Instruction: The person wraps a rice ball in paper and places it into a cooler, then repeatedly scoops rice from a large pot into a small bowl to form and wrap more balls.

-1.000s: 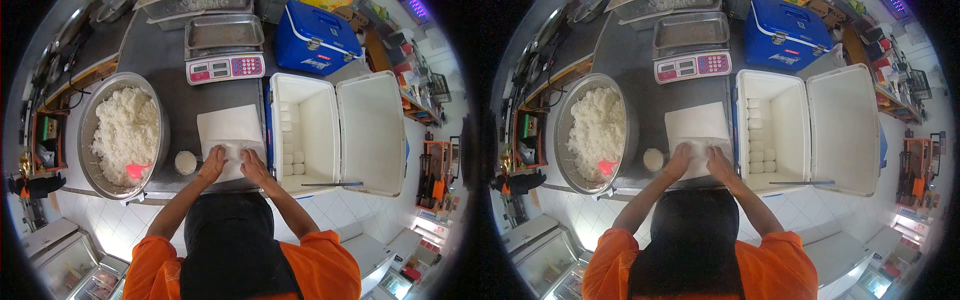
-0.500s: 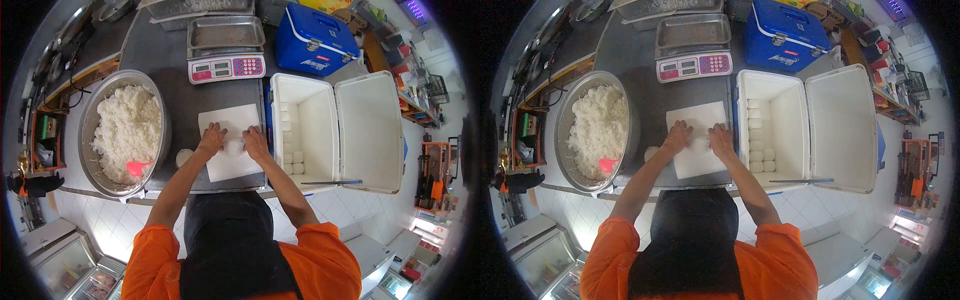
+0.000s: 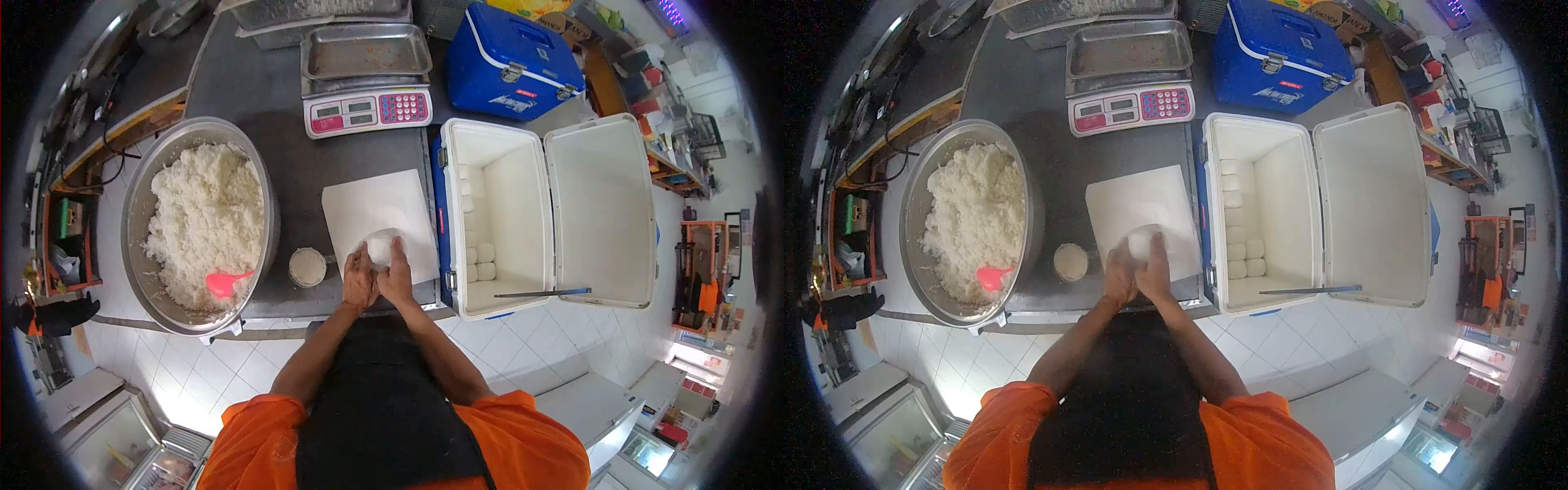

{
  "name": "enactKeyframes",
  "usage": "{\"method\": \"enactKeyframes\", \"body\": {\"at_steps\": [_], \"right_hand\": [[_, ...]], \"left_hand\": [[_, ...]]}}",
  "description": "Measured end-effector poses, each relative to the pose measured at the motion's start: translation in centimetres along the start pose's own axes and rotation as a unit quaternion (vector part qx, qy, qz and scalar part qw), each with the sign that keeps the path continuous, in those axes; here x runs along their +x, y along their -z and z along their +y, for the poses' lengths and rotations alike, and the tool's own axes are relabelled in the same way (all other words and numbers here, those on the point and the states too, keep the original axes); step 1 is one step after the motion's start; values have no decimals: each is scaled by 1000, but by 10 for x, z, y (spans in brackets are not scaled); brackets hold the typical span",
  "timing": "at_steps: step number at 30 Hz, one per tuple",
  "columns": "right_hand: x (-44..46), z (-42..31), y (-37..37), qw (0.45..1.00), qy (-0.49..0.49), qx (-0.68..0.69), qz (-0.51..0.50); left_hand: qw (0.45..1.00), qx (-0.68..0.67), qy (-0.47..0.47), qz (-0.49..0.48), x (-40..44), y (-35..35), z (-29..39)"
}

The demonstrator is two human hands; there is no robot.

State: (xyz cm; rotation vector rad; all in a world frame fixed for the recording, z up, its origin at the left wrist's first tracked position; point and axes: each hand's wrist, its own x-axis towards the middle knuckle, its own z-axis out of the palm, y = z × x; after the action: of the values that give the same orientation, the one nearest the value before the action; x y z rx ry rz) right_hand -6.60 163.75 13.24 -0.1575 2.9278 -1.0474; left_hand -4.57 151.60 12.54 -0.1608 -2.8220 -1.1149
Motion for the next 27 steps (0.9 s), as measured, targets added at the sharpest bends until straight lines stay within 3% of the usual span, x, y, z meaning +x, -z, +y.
{"method": "enactKeyframes", "body": {"at_steps": [2, 3, 5, 6, 8, 12, 13, 14, 15, 16, 18, 19, 24, 26, 27], "right_hand": [[1, -3, -1, 963, -65, 259, -16], [5, -6, -1, 964, -65, 257, -16], [14, -13, -2, 903, -188, 385, -27], [18, -12, -7, 904, -190, 382, -25], [27, -10, -15, 974, -140, 177, 6], [34, -48, 32, 965, -177, 194, -15], [31, -57, 49, 951, -162, 263, -7], [26, -65, 68, 933, -146, 330, 1], [19, -74, 86, 934, -147, 325, 4], [13, -82, 104, 957, -111, 266, 6], [3, -84, 128, 976, -81, 203, 14], [0, -81, 138, 978, -63, 197, 21], [-5, -19, 190, 989, 35, 135, -55], [-5, 0, 218, 989, -12, 127, -76], [-1, 11, 233, 988, -29, 135, -66]], "left_hand": [[1000, -20, 1, -16, -6, -5, -8], [1000, -23, 2, -15, -5, -1, -6], [997, -72, 27, -21, -6, 6, 0], [997, -75, 26, -22, -6, 8, 4], [995, -89, 46, -14, -3, 13, 11], [995, -96, 33, -8, -1, 23, 18], [959, -264, 101, -19, 6, 44, 38], [890, -423, 166, -31, 11, 52, 55], [762, -597, 242, 70, 13, 35, 74], [760, -601, 239, 67, 18, 34, 81], [711, -610, 349, 4, 34, 48, 104], [744, -577, 338, -8, 47, 63, 123], [776, -546, 309, -61, 70, 41, 175], [794, -530, 292, -60, 80, 26, 205], [771, -547, 317, -75, 89, 18, 220]]}}
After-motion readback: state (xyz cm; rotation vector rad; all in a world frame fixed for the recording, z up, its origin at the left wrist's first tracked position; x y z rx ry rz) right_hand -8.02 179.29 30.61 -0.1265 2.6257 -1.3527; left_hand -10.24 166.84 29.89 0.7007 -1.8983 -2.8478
